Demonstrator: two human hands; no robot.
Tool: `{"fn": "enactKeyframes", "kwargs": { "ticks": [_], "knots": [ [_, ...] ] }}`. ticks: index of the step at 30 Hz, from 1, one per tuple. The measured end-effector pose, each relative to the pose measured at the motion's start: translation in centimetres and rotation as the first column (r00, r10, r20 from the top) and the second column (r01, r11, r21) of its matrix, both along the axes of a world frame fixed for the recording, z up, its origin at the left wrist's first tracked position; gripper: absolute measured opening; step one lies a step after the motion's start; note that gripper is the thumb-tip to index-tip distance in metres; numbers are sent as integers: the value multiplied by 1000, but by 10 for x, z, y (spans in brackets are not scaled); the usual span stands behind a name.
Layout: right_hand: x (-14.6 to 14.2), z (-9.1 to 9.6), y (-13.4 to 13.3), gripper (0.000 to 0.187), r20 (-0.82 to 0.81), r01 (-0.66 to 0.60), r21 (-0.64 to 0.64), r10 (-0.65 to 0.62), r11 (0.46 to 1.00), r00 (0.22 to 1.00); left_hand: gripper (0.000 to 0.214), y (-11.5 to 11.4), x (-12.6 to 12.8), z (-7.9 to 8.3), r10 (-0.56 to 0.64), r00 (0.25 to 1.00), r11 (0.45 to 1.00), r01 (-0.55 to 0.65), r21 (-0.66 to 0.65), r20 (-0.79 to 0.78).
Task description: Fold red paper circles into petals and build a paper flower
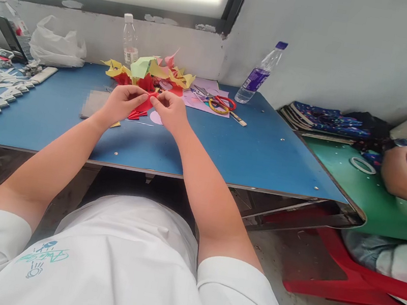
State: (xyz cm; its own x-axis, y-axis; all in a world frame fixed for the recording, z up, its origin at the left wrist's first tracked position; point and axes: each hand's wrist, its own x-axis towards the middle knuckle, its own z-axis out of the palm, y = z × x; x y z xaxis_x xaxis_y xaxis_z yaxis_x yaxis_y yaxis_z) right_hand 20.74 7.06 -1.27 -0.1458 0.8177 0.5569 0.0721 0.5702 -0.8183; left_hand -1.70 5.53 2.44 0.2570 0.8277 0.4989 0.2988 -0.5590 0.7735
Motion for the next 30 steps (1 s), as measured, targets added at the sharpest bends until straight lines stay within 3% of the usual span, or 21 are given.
{"fn": "enactKeyframes", "kwargs": {
  "ticks": [6,13,18,22,30],
  "knots": [
    [3,2,-1,91,-65,-97,-45,94,994,993,45,-3,-2,3,-81,994,991,87,-103,67],
    [9,-2,11,68,-180,-57,-12,53,998,982,43,-7,-2,8,-109,986,971,133,-199,125],
    [6,3,5,58,-179,-157,-21,150,987,972,48,-15,0,14,-164,979,940,191,-281,118],
    [1,4,0,50,-159,-161,25,163,987,974,46,-19,0,16,-188,976,937,212,-278,112],
    [-2,-1,1,85,-150,-111,115,128,987,980,57,-20,-4,19,-229,967,917,253,-307,111]
  ]
}}
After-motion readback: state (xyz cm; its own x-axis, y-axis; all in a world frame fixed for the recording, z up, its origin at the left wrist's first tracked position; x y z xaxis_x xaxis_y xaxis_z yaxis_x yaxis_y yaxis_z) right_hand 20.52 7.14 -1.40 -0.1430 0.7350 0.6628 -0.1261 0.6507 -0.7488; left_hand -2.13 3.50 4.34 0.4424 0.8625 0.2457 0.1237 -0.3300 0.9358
